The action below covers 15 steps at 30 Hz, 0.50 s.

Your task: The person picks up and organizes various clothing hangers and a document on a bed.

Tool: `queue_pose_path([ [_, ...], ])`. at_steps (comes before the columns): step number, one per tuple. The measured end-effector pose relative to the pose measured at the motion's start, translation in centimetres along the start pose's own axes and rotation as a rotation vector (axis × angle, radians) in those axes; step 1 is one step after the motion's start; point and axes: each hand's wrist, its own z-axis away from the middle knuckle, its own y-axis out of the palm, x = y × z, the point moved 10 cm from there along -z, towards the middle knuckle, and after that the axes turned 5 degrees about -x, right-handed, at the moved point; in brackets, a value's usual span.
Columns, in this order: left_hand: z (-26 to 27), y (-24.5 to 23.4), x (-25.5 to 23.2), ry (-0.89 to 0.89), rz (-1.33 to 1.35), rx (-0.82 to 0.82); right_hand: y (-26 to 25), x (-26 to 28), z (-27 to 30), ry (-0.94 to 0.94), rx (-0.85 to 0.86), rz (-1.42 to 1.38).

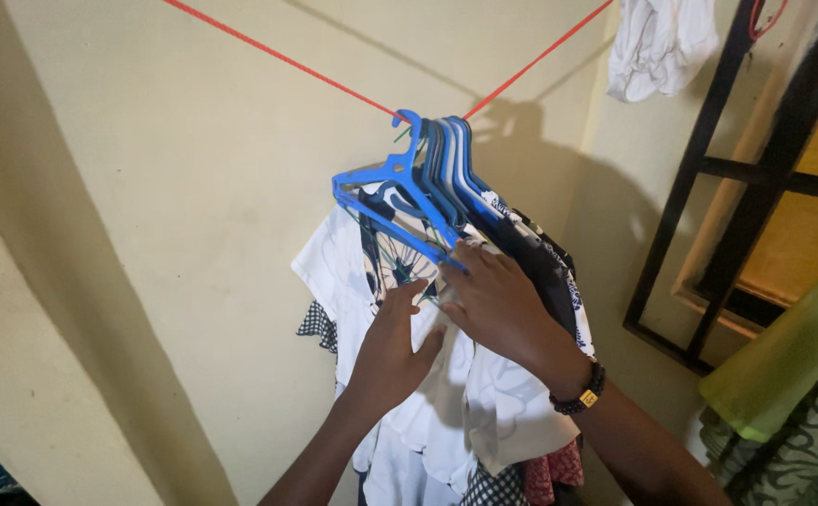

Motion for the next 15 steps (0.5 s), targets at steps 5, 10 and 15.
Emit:
queue_pose_path([
  [5,0.0,0.6,0.2,0.014,0.001,0.012,1.7,-0.5,-0.4,0.134,0.121,0.028],
  [10,-0.2,1.1,0.1,0.008,0.004,0.02,2.7,0.3,-0.4,0.093,0.125,0.195],
  [15,0.0,1.7,0.8,-0.094,-0.017,0.063,4.8,1.7,0.3,0.016,0.049,0.428],
])
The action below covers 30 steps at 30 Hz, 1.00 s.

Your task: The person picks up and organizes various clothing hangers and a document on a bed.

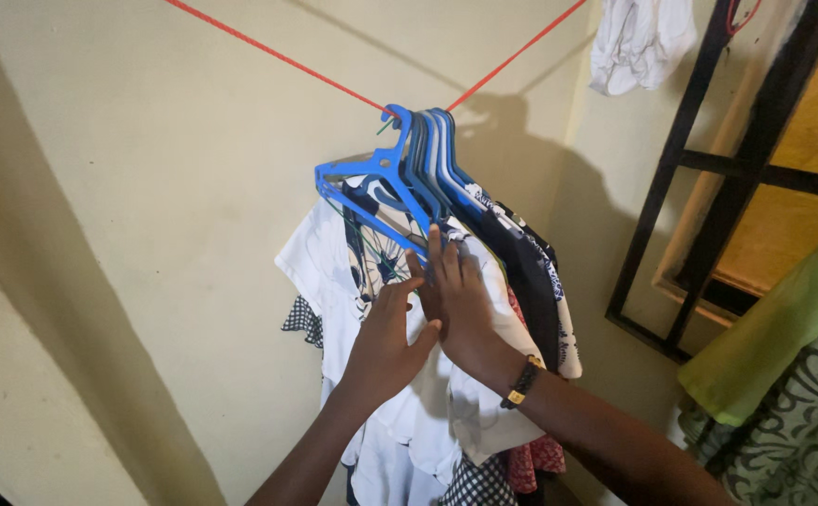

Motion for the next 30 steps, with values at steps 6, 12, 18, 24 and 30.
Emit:
queue_pose_path([
  [6,-0.2,-0.3,-0.3,0.065,0.021,-0.049,0.0,-0.8,0.4,0.065,-0.094,-0.119],
  [12,-0.1,-1.0,-0.8,0.101,-0.005,-0.113,-3.6,-1.5,0.5,0.026,-0.072,-0.326],
  [18,0.8,-0.4,1.2,-0.149,0.142,-0.115,-6.8,-2.3,2.8,0.149,-0.171,-0.739],
  [24,4.5,0.0,-1.5,-0.038,0.536,-0.227,-6.2,1.2,7.3,0.388,-0.238,-1.539],
  [30,10.2,-0.6,-0.5,-0.161,0.487,-0.301,-1.8,4.6,11.9,0.626,-0.313,-1.929],
])
